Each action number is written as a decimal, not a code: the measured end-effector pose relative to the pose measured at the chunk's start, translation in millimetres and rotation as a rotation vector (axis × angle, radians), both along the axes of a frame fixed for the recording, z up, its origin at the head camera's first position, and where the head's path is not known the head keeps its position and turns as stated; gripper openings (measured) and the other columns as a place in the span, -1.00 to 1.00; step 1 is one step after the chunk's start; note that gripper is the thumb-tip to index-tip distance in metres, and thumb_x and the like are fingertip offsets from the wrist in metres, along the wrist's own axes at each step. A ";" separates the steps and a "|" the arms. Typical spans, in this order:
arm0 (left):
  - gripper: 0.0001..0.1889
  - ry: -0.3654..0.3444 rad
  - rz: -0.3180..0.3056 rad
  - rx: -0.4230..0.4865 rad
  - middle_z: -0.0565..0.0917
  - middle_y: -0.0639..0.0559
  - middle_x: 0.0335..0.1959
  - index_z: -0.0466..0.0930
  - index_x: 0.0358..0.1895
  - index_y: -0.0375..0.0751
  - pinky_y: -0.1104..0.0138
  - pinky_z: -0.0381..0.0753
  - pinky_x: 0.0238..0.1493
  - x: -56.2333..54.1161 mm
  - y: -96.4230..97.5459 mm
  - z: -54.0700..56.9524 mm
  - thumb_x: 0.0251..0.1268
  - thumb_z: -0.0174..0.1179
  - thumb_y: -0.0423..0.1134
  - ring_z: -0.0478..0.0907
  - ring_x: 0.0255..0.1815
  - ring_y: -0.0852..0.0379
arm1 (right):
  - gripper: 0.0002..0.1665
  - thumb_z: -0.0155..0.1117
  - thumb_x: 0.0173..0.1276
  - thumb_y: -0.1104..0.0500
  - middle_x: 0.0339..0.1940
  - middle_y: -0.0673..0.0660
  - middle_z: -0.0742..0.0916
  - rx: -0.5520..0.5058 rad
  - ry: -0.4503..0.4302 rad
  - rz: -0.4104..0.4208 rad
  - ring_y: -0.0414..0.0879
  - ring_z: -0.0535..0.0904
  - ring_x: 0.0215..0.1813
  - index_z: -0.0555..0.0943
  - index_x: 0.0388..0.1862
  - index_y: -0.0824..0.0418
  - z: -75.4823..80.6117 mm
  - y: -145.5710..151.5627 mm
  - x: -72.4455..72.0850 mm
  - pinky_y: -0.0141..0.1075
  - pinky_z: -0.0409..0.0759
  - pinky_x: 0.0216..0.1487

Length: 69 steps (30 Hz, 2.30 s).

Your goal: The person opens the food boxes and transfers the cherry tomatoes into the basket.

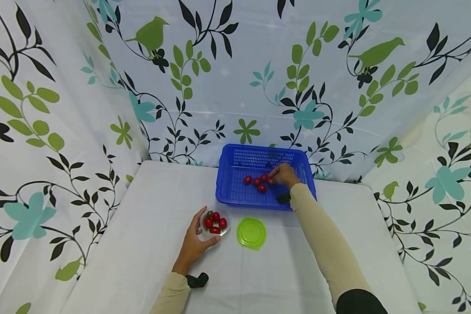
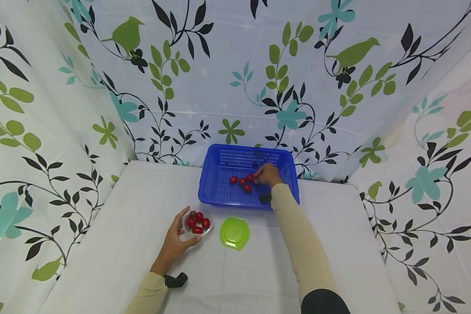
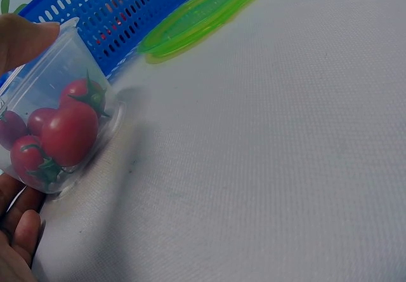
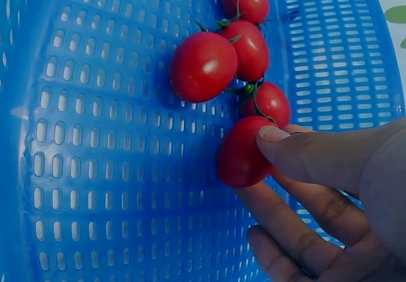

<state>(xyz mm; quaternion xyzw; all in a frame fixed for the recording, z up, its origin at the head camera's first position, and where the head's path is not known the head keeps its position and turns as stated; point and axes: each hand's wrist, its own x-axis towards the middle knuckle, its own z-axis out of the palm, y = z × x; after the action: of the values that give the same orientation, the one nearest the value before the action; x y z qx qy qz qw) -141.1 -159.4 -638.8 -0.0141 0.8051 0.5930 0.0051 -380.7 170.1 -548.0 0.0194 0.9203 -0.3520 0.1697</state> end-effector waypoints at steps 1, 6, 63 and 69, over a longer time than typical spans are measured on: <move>0.11 0.000 0.001 0.001 0.22 0.11 0.73 0.13 0.71 0.15 -0.14 0.38 0.50 -0.1 0.0 -0.1 0.11 0.64 -0.06 0.14 0.75 -0.20 | -0.76 0.48 0.30 0.40 0.09 0.28 0.83 0.003 -0.003 0.000 0.18 0.71 0.22 0.83 -0.05 0.27 -0.3 -0.2 -0.2 0.11 0.52 0.48; 0.11 -0.002 0.003 0.001 0.21 0.13 0.74 0.13 0.71 0.14 -0.15 0.38 0.51 0.0 0.0 0.0 0.12 0.63 -0.07 0.14 0.75 -0.19 | -0.75 0.49 0.29 0.41 0.12 0.29 0.83 0.021 -0.007 0.010 0.17 0.70 0.23 0.83 -0.05 0.29 -2.2 -0.6 -2.9 0.08 0.54 0.47; 0.12 -0.007 0.006 -0.010 0.20 0.11 0.74 0.11 0.71 0.21 -0.15 0.37 0.52 1.3 0.6 -4.0 0.12 0.64 -0.02 0.13 0.75 -0.20 | -0.52 0.59 0.35 0.07 0.18 0.03 0.82 -0.293 0.505 0.039 0.02 0.76 0.23 0.75 0.24 -0.01 55.5 -83.5 146.4 0.06 0.68 0.32; 0.12 0.001 0.000 -0.004 0.20 0.12 0.74 0.11 0.71 0.22 -0.16 0.37 0.52 0.4 0.2 -4.6 0.12 0.64 -0.02 0.13 0.75 -0.20 | -0.49 0.64 0.29 0.10 0.19 0.07 0.82 -0.350 0.538 0.012 0.07 0.77 0.20 0.76 0.23 0.01 37.3 -97.7 168.5 0.09 0.69 0.28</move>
<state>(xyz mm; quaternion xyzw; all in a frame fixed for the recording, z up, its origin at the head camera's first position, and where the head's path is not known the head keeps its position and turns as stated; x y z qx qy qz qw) -140.6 -159.2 -643.5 -0.0141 0.8063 0.5914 0.0047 -212.2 72.4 -510.7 -0.1092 0.8577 -0.4965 -0.0767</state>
